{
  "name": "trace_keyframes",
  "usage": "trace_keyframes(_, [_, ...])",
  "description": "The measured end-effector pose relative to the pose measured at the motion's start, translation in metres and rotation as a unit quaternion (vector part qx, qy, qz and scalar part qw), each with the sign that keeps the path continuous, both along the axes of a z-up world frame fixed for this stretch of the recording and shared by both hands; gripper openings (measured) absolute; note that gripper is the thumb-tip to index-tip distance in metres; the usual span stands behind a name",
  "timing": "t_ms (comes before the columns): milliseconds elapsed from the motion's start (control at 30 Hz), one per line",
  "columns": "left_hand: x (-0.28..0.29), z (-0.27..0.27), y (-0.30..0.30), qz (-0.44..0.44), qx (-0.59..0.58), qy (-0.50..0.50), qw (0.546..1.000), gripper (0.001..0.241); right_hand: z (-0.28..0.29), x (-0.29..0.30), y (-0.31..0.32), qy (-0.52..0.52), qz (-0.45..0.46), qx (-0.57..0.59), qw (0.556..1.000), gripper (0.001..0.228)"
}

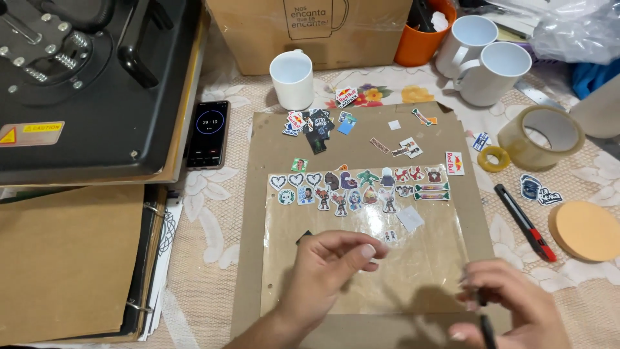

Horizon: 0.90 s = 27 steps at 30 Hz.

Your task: The person is preparing small stickers by peeling off their backings and arranging them on a transparent sheet, occasionally using scissors to trim them.

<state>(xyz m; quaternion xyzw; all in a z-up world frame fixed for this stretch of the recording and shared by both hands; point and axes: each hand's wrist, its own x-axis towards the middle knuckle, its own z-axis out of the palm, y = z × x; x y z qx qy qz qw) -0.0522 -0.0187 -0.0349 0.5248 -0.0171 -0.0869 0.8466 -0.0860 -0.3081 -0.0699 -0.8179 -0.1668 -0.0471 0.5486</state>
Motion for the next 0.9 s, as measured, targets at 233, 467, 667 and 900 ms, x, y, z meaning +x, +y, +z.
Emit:
trace_keyframes(233, [-0.003,0.014,-0.021,-0.007,-0.03,0.029,0.999,0.019,0.024,0.016,0.06,-0.013,0.064,-0.042,0.997,0.045])
trace_keyframes(467, [0.003,0.008,-0.025,-0.005,-0.07,0.059,0.996,0.02,0.019,0.026,0.064,0.006,0.045,-0.033,0.998,0.037])
trace_keyframes(667, [0.008,0.009,-0.027,0.003,-0.062,0.077,0.995,0.02,0.023,0.029,0.071,0.008,0.037,-0.019,0.999,0.036])
trace_keyframes(900, [0.007,0.003,-0.026,0.004,-0.068,0.091,0.994,0.021,0.017,0.028,0.075,0.013,0.001,-0.02,1.0,0.024])
